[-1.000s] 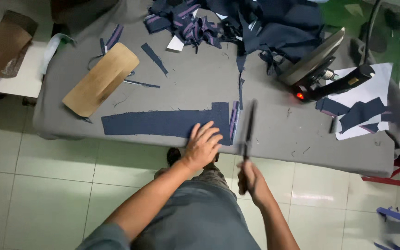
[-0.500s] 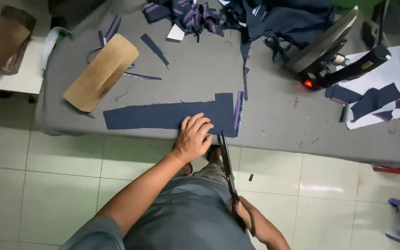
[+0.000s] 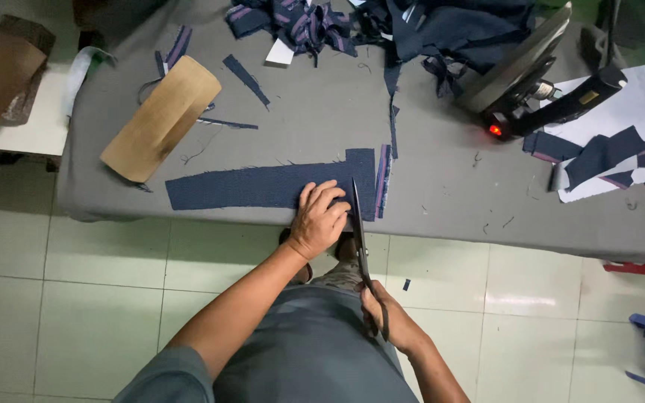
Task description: The person cuts a dark blue fabric strip using shears, trims edges, and folds pieces on a gray worktable. They also use an iron to press the fabric and gather cut scraps into a pile.
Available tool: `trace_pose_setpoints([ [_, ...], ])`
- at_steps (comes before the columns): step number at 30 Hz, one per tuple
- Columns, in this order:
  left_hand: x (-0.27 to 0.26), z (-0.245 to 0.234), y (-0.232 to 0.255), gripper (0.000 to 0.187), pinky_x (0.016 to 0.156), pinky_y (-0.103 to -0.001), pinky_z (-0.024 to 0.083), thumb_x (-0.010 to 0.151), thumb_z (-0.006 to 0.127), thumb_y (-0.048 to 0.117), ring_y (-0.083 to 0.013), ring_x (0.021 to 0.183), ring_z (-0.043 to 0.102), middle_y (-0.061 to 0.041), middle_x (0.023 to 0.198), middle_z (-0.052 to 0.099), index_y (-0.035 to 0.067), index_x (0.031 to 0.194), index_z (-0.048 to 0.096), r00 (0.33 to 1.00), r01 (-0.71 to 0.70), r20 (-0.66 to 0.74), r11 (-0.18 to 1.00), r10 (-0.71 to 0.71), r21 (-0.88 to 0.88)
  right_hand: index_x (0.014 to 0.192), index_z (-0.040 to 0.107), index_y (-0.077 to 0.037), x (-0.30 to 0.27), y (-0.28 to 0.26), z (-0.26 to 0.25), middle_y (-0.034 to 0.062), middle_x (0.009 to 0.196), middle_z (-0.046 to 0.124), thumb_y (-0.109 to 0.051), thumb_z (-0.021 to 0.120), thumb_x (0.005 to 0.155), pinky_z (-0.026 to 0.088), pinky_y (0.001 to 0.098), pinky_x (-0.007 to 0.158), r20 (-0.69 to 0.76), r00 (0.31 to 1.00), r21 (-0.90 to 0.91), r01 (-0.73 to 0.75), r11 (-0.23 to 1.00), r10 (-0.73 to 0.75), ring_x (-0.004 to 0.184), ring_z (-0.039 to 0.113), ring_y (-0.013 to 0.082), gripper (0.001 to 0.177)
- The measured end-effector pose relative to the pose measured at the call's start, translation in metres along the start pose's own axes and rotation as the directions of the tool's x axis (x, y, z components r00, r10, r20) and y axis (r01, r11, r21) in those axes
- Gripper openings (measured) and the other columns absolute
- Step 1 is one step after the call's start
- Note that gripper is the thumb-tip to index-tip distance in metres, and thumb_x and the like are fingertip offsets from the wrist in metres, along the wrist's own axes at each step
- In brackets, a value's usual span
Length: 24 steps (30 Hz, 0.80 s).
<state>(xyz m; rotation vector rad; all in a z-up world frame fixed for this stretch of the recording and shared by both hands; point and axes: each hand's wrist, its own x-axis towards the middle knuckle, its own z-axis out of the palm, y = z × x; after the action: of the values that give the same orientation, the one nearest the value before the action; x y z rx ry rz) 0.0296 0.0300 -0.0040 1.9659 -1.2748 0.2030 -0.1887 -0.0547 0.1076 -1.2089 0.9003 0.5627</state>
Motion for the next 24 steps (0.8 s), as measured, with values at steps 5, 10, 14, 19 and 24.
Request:
trace_pose_setpoints([
  [5,0.000,0.000,0.000,0.010,0.112,-0.065,0.034,0.091,0.067,0.007,-0.0376,0.131,0.058,-0.008,0.120,0.063,0.013,0.097,0.071,0.999,0.036,0.038,0.999,-0.036,0.000,0.104,0.049,-0.011,0.009,0.010,0.003,0.0053,0.071,0.042,-0.057,0.048,0.098,0.039,0.0319,0.047,-0.018,1.000,0.022,0.020,1.000,-0.020,0.052,0.044,0.0170,0.047],
  [10,-0.001,0.001,0.000,0.011,0.112,-0.071,0.032,0.090,0.067,0.005,-0.0374,0.136,0.055,-0.011,0.123,0.063,0.011,0.097,0.071,0.997,0.052,0.056,0.998,-0.050,-0.031,0.101,0.052,-0.008,-0.011,-0.017,0.006,0.0078,0.057,0.041,-0.046,0.052,0.102,0.035,0.0305,0.040,-0.044,0.999,0.047,0.006,0.999,-0.004,0.043,0.045,0.0186,0.038],
  [14,-0.002,0.003,-0.001,0.009,0.112,-0.074,0.032,0.093,0.066,0.003,-0.0403,0.136,0.056,-0.011,0.125,0.062,0.010,0.098,0.070,0.998,0.062,0.037,0.997,-0.060,-0.049,0.107,0.056,-0.005,-0.006,-0.017,-0.002,0.0094,0.069,0.040,-0.054,0.047,0.099,0.043,0.0320,0.043,0.004,0.998,0.098,-0.056,0.994,0.056,0.045,0.043,0.0205,0.050],
  [19,0.002,-0.003,0.001,0.011,0.113,-0.071,0.032,0.091,0.066,0.004,-0.0375,0.135,0.057,-0.011,0.125,0.063,0.012,0.096,0.070,0.997,0.066,0.037,0.997,-0.065,-0.045,0.097,0.046,-0.011,0.022,-0.014,-0.004,0.0069,0.073,0.041,-0.060,0.044,0.098,0.042,0.0306,0.050,0.024,1.000,0.038,0.002,0.999,-0.002,0.056,0.044,0.0180,0.049],
  [24,0.004,-0.004,0.002,0.010,0.114,-0.073,0.031,0.094,0.066,0.004,-0.0387,0.135,0.056,-0.013,0.126,0.063,0.010,0.097,0.073,0.998,0.064,0.028,0.997,-0.063,-0.046,0.091,0.043,-0.011,0.010,-0.045,0.002,0.0060,0.069,0.041,-0.050,0.050,0.103,0.042,0.0330,0.047,-0.052,0.998,-0.074,0.033,0.997,-0.037,0.053,0.046,0.0195,0.041],
])
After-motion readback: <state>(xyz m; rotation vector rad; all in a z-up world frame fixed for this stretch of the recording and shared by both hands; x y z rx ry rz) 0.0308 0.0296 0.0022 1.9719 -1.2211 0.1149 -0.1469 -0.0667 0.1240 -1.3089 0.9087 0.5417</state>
